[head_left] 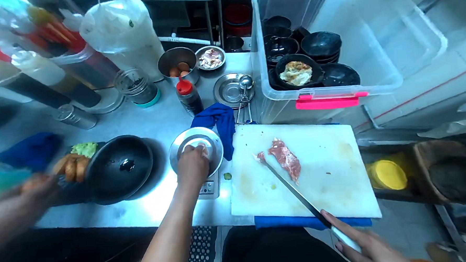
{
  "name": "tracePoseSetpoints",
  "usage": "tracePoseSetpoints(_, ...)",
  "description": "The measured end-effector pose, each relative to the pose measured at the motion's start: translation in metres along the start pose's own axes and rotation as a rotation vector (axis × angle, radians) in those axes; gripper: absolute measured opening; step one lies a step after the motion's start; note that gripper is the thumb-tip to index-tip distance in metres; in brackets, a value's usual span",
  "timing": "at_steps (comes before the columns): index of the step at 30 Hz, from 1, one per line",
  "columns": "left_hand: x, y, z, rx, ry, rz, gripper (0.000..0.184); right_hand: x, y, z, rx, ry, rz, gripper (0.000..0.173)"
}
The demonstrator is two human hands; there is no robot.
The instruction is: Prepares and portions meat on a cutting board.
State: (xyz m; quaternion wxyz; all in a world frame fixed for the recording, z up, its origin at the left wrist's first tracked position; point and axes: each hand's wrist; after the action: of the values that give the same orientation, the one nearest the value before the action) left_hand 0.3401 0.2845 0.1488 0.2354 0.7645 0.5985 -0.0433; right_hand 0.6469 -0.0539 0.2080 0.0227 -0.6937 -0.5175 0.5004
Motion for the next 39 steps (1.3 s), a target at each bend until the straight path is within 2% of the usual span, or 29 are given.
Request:
tracePoseSetpoints(2,-0.001,0.007,-0.012,-0.016,-0.008,-0.017,0.019,-0.005,0.004,-0.002,0.028,0.017,0.015,0.063)
tracePoseSetpoints(4,-0.008,0.026,-0.032,-0.066,0.053,0.02,0.015,-0.009,0.013,-0.002,0.057,0.054,0.019,0.062)
tracePoseSetpoints(7,-0.013,0.073,-0.039,-0.177,0.17,0.22,0.014,-0.018,0.029,0.0,0.109,0.103,0.023,0.063)
tracePoseSetpoints(10,0.019,0.119,-0.006,-0.2,0.123,0.354,0.018,-0.021,0.045,0.001,0.142,0.156,0.015,0.063)
tracePoseSetpoints(12,0.039,0.132,0.027,-0.125,0.036,0.327,0.024,-0.026,0.054,0.0,0.161,0.189,-0.004,0.063)
tracePoseSetpoints(14,0.036,0.144,0.045,-0.038,0.082,0.323,0.033,-0.031,0.067,-0.004,0.187,0.227,-0.018,0.062)
tracePoseSetpoints(16,0.021,0.164,0.052,0.043,0.151,0.464,0.031,-0.035,0.082,-0.003,0.247,0.266,0.006,0.062)
tracePoseSetpoints(18,0.012,0.18,0.069,0.123,0.045,0.646,0.039,-0.037,0.096,-0.002,0.307,0.278,0.051,0.064)
tracePoseSetpoints(20,0.017,0.189,0.089,0.218,-0.136,0.698,0.048,-0.034,0.108,-0.005,0.332,0.286,0.076,0.065)
tracePoseSetpoints(23,0.022,0.201,0.091,0.276,-0.256,0.643,0.031,-0.032,0.122,-0.013,0.342,0.29,0.052,0.064)
tracePoseSetpoints(26,0.009,0.214,0.079,0.346,-0.456,0.558,0.028,-0.027,0.138,-0.017,0.344,0.303,0.024,0.063)
tracePoseSetpoints(28,-0.003,0.223,0.068,0.221,-0.536,0.507,0.024,-0.022,0.146,-0.018,0.348,0.303,0.026,0.063)
tracePoseSetpoints(32,-0.027,0.254,0.045,-0.35,-0.526,0.371,0.018,-0.02,0.153,-0.023,0.362,0.292,0.026,0.062)
tracePoseSetpoints(35,-0.039,0.271,0.045,-0.739,-0.48,0.263,0.019,-0.021,0.152,-0.028,0.354,0.335,0.013,0.062)
tracePoseSetpoints(37,-0.037,0.264,0.061,-0.823,-0.442,0.188,0.022,-0.022,0.146,-0.032,0.34,0.369,-0.003,0.061)
tracePoseSetpoints(39,-0.034,0.242,0.083,-0.687,-0.406,0.113,0.027,-0.024,0.133,-0.034,0.302,0.4,-0.038,0.061)
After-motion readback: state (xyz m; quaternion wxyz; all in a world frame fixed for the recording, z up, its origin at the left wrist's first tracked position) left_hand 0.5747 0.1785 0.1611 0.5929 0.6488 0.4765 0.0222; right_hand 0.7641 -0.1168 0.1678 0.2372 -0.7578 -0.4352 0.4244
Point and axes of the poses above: each hand's wrist, its own x-axis towards the middle knuckle, its own z-axis out of the palm, y = z × x, and after that the axes turned 7 degrees about -y, right-handed
